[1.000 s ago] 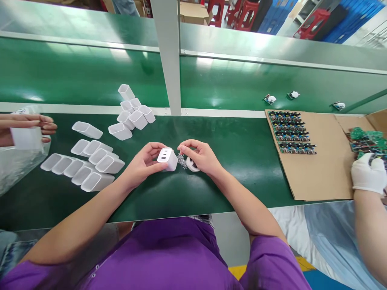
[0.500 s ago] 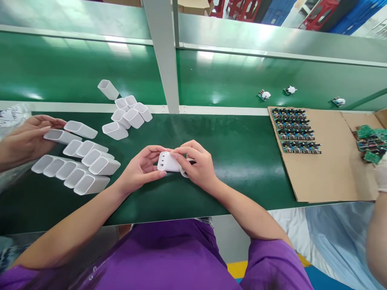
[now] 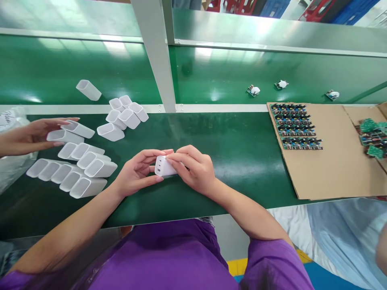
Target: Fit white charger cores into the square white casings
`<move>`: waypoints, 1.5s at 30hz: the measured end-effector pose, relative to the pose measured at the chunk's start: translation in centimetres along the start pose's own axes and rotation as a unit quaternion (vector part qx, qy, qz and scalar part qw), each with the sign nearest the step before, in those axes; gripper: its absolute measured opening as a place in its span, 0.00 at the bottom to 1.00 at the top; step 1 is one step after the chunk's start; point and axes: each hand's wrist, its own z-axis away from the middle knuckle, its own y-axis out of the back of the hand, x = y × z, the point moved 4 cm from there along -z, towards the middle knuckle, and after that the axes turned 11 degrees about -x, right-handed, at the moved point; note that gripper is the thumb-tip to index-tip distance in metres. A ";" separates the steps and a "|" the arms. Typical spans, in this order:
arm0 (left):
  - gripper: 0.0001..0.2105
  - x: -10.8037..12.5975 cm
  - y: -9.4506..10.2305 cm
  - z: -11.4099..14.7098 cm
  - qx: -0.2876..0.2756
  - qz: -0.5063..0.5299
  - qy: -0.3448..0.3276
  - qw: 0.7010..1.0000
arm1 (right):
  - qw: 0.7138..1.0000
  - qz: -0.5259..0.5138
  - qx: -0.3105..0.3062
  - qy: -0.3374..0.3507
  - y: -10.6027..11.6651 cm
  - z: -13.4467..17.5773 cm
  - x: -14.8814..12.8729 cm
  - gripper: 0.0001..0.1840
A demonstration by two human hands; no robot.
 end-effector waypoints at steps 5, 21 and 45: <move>0.22 0.1 0.1 0.2 0.015 -0.065 -0.030 0.997 | 0.997 0.072 0.001 0.041 0.0 0.1 -0.3 0.08; 0.28 0.4 0.7 0.9 0.040 -0.223 -0.134 0.965 | 0.993 0.037 -0.034 0.102 -0.4 0.5 -0.6 0.15; 0.25 0.2 -1.1 0.2 -0.050 -0.022 -0.065 0.996 | 0.985 -0.164 -0.001 -0.059 0.2 -0.2 0.3 0.06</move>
